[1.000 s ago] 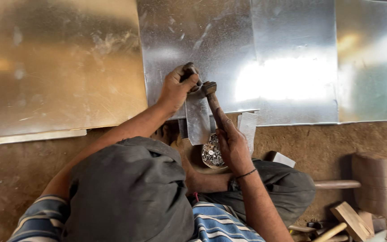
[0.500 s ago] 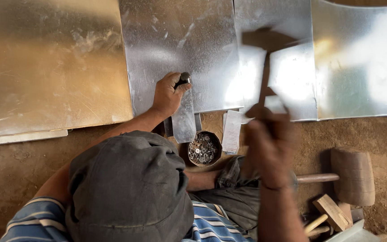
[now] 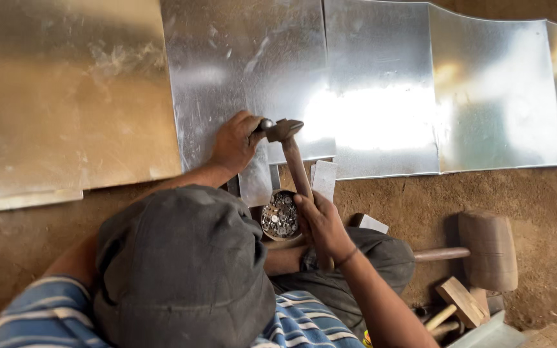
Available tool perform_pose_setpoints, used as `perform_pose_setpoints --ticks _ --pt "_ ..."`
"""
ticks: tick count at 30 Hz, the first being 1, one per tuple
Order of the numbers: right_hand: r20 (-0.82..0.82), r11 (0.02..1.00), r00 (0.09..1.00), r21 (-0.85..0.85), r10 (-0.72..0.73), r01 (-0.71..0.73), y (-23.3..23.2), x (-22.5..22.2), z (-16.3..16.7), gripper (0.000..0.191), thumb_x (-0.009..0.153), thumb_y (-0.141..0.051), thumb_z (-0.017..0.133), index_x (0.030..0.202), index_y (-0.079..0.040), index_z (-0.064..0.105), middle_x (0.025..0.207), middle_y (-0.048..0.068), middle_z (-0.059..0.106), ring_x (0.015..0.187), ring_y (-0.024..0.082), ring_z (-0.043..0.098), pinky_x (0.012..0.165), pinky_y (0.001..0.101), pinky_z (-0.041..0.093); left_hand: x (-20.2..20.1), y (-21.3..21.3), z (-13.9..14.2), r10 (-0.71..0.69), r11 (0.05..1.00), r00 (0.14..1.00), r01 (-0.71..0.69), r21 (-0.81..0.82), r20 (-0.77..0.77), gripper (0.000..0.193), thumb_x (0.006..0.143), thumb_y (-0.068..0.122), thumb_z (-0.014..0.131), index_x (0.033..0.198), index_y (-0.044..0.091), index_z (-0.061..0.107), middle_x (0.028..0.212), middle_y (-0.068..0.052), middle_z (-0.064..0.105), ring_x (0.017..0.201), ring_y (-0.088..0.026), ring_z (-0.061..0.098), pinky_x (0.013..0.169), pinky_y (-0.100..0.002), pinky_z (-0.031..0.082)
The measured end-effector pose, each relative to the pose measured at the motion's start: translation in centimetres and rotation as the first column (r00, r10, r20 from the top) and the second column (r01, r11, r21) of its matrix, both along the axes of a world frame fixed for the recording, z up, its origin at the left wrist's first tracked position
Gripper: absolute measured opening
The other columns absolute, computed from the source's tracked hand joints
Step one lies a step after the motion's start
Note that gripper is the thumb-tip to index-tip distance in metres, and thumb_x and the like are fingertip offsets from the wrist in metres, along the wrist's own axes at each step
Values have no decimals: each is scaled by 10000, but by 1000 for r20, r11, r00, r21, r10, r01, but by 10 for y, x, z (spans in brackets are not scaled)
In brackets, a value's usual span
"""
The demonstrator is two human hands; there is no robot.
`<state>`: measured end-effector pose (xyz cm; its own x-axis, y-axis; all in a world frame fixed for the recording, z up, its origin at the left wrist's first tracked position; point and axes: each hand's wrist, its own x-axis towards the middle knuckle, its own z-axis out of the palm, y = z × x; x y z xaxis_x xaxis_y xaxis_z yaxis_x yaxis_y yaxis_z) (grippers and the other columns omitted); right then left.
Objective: The person sits on the ground and hammers rivets to fasten small galvanized metal plates onto larger sheet metal panels. They position a rivet, hold a punch against it, strike it with a hammer, and set completed panels aside with other finished sheets.
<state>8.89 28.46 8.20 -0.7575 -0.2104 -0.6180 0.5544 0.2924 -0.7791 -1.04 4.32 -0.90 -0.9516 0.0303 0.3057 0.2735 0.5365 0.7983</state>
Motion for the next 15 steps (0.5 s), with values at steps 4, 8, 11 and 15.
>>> perform_pose_setpoints --ticks 4,8,11,15 --pt "-147 982 983 -171 -108 82 13 25 -5 312 1060 -361 569 938 -75 539 675 -12 510 540 68 467 467 235 407 5 0 -8 54 990 998 -57 130 30 190 979 165 740 1118 43 697 1056 -102 694 900 -209 689 783 -338 567" --pt "-231 975 957 -175 -178 139 16 38 4 305 1035 -359 568 936 -72 532 658 -8 527 500 74 478 424 235 394 -1 -3 -20 118 959 993 -121 255 27 156 1028 194 686 1074 52 639 930 -66 666 787 -182 655 679 -336 562" --pt "-260 962 944 -231 -203 144 14 49 -7 315 1037 -352 591 949 -55 533 670 -4 527 520 72 481 436 234 402 4 -15 -17 123 964 992 -124 234 17 191 1087 252 632 1108 67 589 864 -24 640 721 -138 632 620 -337 545" --pt "-330 962 913 -210 -240 177 26 56 -11 214 1021 -246 559 964 -40 563 685 14 568 528 95 522 449 252 442 40 -32 0 -85 976 969 129 -178 232 279 958 439 733 1017 166 748 808 27 707 660 -108 643 613 -333 520"
